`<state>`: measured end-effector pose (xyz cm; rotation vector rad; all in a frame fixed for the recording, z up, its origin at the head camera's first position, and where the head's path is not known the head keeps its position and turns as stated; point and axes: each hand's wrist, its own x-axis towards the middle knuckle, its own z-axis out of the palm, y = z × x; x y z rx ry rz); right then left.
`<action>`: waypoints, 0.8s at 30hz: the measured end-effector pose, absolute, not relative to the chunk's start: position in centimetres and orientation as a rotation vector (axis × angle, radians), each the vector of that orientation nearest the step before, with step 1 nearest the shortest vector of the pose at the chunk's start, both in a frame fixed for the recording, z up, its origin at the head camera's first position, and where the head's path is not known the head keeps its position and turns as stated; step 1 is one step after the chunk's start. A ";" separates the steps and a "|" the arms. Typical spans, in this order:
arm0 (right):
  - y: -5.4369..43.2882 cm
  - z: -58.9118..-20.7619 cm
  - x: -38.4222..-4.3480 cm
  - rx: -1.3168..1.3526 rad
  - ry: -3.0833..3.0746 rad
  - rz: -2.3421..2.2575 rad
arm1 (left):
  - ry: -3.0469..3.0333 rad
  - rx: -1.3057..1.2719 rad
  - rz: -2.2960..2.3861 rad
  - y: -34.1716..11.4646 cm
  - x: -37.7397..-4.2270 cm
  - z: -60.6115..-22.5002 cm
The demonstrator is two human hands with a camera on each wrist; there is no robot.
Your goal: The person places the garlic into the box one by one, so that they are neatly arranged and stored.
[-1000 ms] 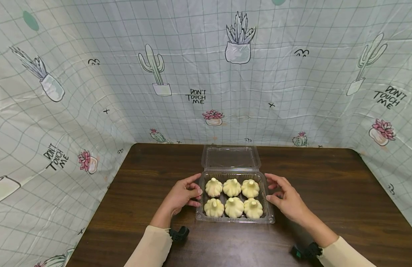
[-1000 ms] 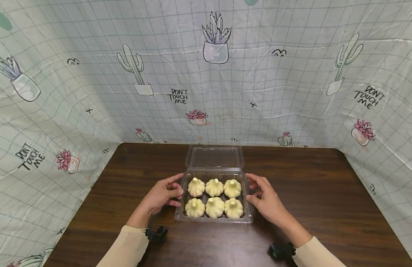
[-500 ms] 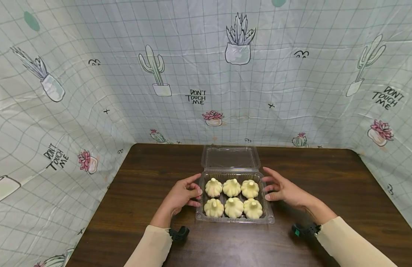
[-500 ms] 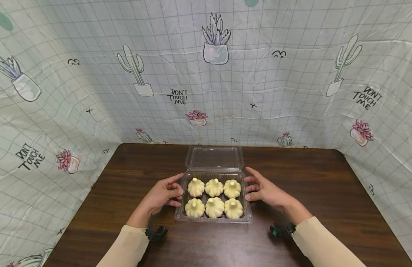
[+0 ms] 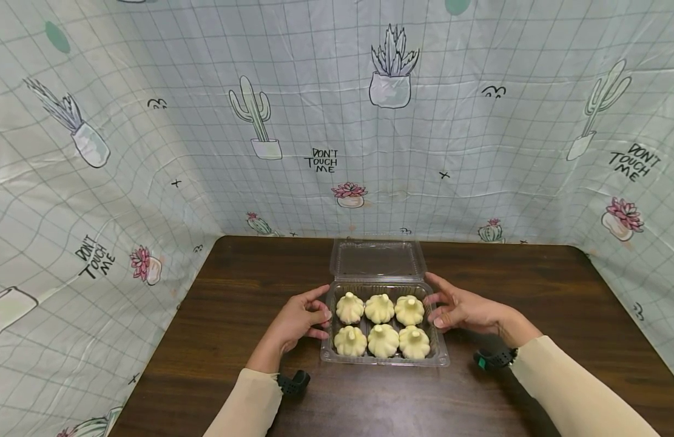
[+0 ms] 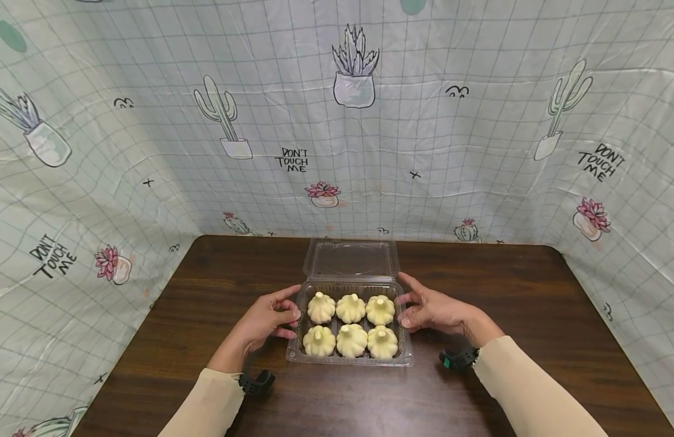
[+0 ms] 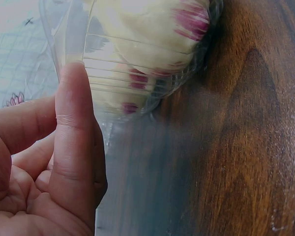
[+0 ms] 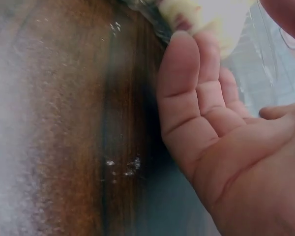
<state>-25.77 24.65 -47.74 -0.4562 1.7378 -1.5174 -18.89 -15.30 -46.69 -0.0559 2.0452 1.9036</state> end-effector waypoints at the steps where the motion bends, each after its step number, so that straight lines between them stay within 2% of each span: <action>1: 24.7 -47.8 -25.9 -0.454 1.732 -1.520 | 2.047 -0.057 1.902 -15.3 -18.9 -46.7; 24: 24.7 -49.0 -25.3 -0.581 1.696 -1.666 | 2.049 -0.060 1.913 -15.4 -18.9 -46.8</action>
